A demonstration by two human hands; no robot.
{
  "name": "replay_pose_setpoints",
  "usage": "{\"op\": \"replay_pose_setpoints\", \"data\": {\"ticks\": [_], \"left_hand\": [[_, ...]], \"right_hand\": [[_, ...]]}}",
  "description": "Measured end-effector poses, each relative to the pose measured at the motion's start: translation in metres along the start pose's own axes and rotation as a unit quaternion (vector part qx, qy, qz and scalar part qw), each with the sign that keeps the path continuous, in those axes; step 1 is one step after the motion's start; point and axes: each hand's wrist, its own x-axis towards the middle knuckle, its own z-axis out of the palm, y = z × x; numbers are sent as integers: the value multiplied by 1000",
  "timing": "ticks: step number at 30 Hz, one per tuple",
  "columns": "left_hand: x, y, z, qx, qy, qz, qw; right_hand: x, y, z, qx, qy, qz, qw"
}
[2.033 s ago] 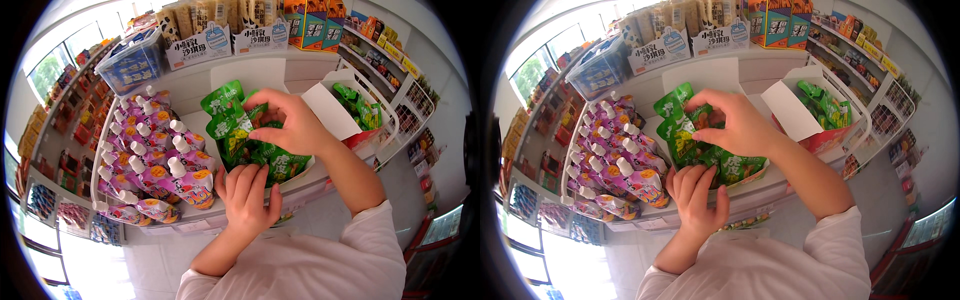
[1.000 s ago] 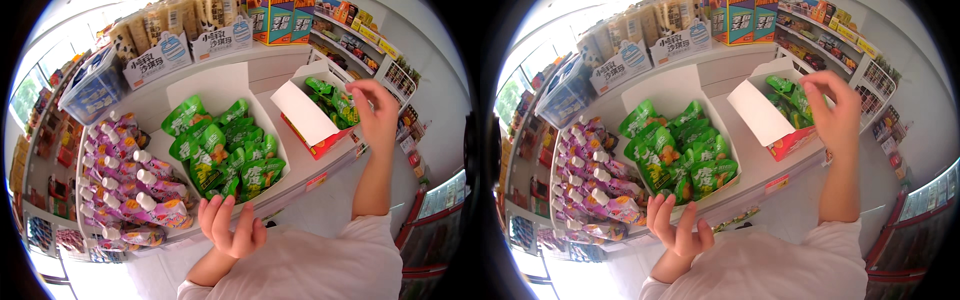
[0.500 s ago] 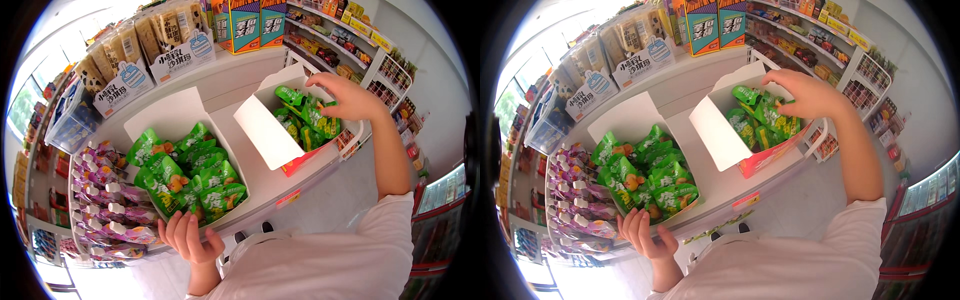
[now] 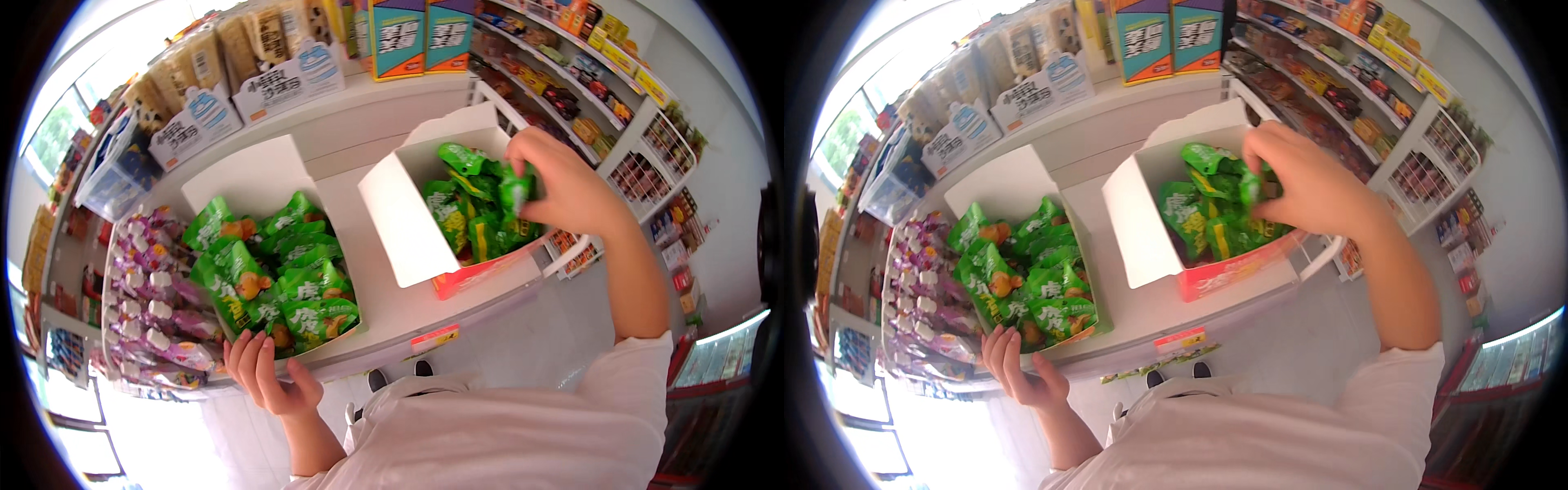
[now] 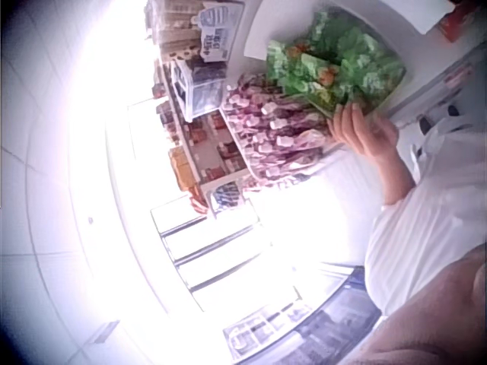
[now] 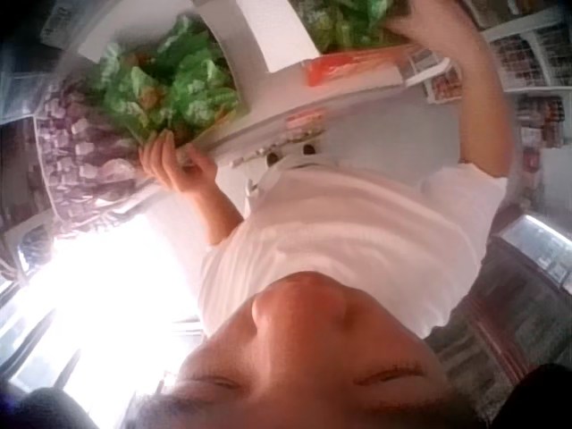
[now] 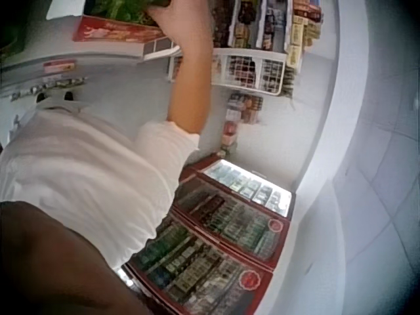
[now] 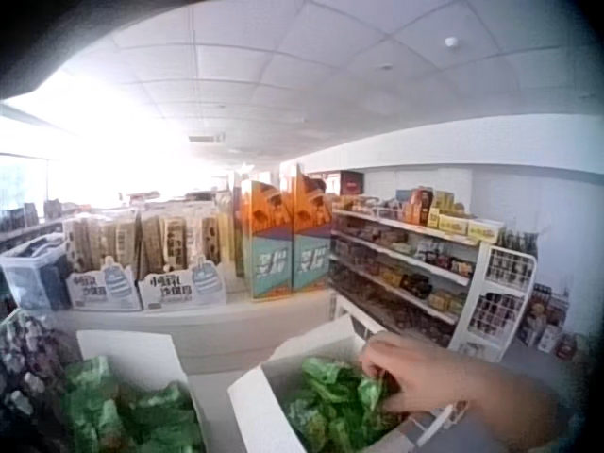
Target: The person organizes snack packets by placing individual green pouches into a white cardboard display box on a shelf, then does the same with red snack packets.
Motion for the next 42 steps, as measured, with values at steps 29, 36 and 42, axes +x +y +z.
{"op": "replay_pose_setpoints", "data": {"ticks": [29, 36, 42], "left_hand": [[0, -12, -19, -77, -54, -36, 995], [2, -12, -21, -80, -48, -40, 995], [1, -10, -18, -76, -22, -36, 996]], "right_hand": [[59, -205, 196, 326, 209, -97, 917], [43, -198, 199, 250, 215, -201, 923], [36, -195, 186, 198, 161, -217, 942]]}}
